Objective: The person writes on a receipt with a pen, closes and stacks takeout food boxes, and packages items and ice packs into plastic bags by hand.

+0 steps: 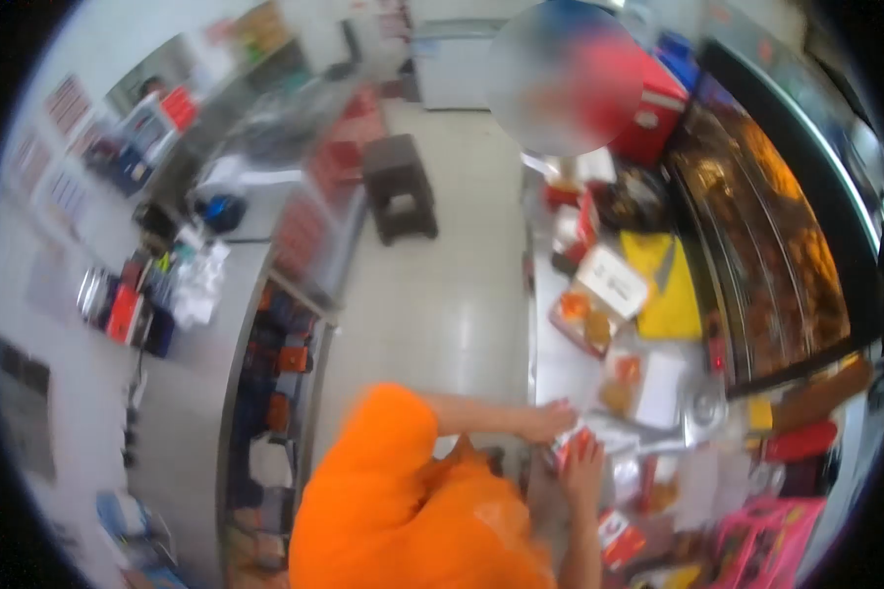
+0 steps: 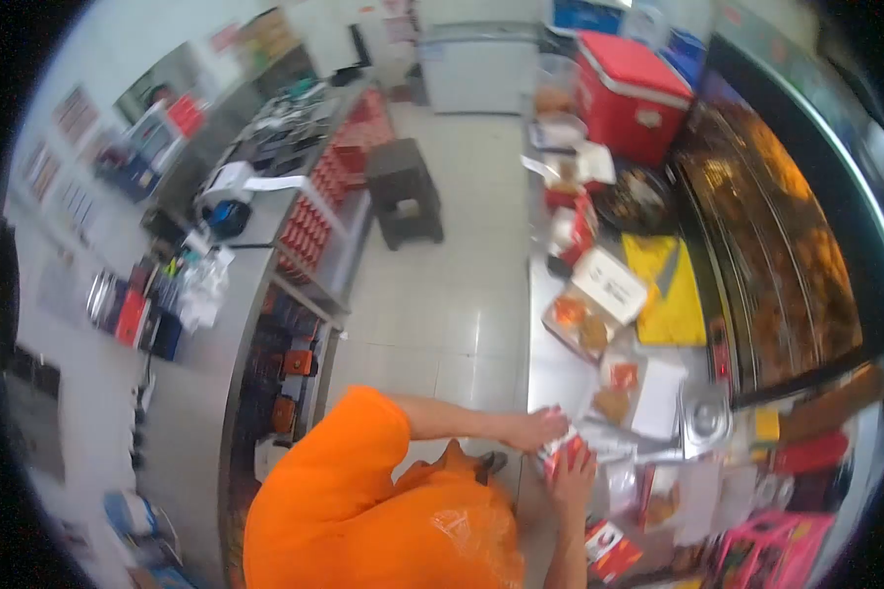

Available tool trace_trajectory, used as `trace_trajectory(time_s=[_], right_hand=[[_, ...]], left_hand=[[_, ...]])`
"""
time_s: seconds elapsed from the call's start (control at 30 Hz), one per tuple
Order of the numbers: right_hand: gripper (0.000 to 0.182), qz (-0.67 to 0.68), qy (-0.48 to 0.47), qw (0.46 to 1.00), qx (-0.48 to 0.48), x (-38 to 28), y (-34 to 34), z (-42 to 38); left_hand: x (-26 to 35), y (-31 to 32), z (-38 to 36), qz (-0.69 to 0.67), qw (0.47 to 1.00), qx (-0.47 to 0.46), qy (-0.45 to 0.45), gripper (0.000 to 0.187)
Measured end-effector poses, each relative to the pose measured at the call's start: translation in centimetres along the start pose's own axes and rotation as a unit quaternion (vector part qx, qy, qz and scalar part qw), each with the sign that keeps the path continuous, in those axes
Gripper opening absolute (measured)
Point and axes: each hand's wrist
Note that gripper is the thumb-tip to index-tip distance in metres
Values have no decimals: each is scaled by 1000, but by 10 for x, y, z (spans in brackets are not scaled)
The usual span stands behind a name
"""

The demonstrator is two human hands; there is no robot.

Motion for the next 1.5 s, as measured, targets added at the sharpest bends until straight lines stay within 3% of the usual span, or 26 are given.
trace_trajectory(time_s=[0.03,0.13,0.33,0.53,0.57,0.63,0.7,0.73,0.8,0.87,0.9,0.93,0.97,1.0,1.03,1.07,1.13,1.17,1.23,1.33,1.47,1.5], right_hand=[[73,-20,-14,1000,-12,4,5,-5],[77,18,-22,1000,-12,10,8,-10],[83,35,-42,998,-42,18,7,-17],[86,85,-63,992,-64,15,-16,-46],[91,95,-45,992,-75,3,-35,-54],[101,115,-5,988,-101,-26,-72,-68],[105,75,22,993,-91,-22,-57,-88],[107,57,39,993,-91,-23,-46,-102],[101,44,29,997,-55,-14,-21,-100],[85,83,60,995,1,-28,-40,-87],[73,68,29,996,57,-22,-31,-85],[69,76,77,994,19,-30,-47,-79],[64,144,68,986,43,-31,-58,-74],[63,166,118,976,71,-43,-79,-75],[64,142,149,976,64,-42,-66,-94],[65,109,168,976,86,-45,-56,-115],[61,125,266,951,95,-61,-46,-156],[58,141,312,934,99,-72,-48,-184],[52,168,356,912,115,-82,-53,-219],[42,185,405,871,205,-85,-56,-285],[21,283,671,616,301,-95,-100,-352],[21,216,717,559,356,-92,-100,-373]], left_hand=[[2,14,-6,59,997,44,30,83],[8,22,-17,-20,997,69,-10,79],[30,-23,-21,-80,995,-51,-12,77],[60,-3,-32,-67,995,-65,34,83],[80,-34,-34,-19,990,-133,41,91],[103,-37,-39,-64,991,-115,17,97],[129,-61,-48,-78,989,-125,0,101],[123,-28,-44,2,999,38,30,101],[109,62,-25,146,920,352,90,104],[107,47,-13,-35,989,136,-37,77],[103,28,-12,-76,990,114,-32,73],[98,10,-8,-121,990,77,-12,70],[94,2,-4,-211,974,71,-27,70],[92,11,0,-175,983,55,-18,70],[112,-29,17,-123,990,-74,5,69],[117,-23,11,-74,996,8,51,77],[153,-24,14,-10,996,-26,86,104],[171,-13,13,13,992,-4,125,107],[204,-1,11,6,988,-56,141,104],[255,23,24,-26,978,-93,184,101],[301,34,36,7,968,-133,212,98],[305,36,37,-17,976,-139,169,99]])
Point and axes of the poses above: each hand's wrist, its own z-axis towards the middle knuckle, its own y-axis out of the palm, x = y × z, and after that the axes turned 10 degrees about x, right-handed
